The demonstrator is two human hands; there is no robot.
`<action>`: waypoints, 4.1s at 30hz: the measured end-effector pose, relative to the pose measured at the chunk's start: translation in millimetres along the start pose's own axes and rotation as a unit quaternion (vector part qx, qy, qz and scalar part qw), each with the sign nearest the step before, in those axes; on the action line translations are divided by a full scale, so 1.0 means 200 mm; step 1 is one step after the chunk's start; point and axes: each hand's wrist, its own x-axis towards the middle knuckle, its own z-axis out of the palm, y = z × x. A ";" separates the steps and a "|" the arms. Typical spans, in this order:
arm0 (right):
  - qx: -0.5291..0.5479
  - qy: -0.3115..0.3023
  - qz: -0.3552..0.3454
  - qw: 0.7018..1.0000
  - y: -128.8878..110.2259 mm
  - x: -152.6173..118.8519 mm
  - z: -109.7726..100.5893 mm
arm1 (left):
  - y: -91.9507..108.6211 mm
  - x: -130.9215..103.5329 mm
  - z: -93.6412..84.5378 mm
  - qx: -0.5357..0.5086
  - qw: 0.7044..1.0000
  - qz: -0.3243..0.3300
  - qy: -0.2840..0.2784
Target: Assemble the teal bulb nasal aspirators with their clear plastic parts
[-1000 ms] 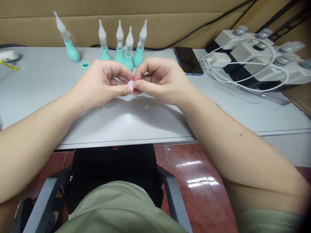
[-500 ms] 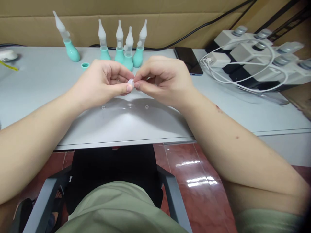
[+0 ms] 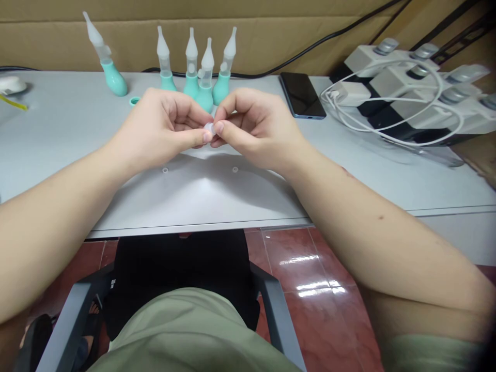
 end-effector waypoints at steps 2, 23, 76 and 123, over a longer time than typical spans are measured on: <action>0.002 0.010 -0.003 1.000 0.00 0.00 0.00 | 0.01 0.00 0.00 0.006 1.000 0.002 0.010; -0.121 0.015 -0.023 0.992 0.03 -0.01 -0.02 | 0.02 -0.01 0.02 -0.003 0.999 -0.032 0.029; -0.153 0.091 -0.062 0.982 -0.10 -0.05 0.00 | 0.04 -0.01 -0.01 -0.068 0.997 -0.001 0.037; -0.248 0.083 -0.111 0.959 -0.13 -0.05 0.03 | 0.01 0.01 0.02 -0.139 0.989 -0.046 0.028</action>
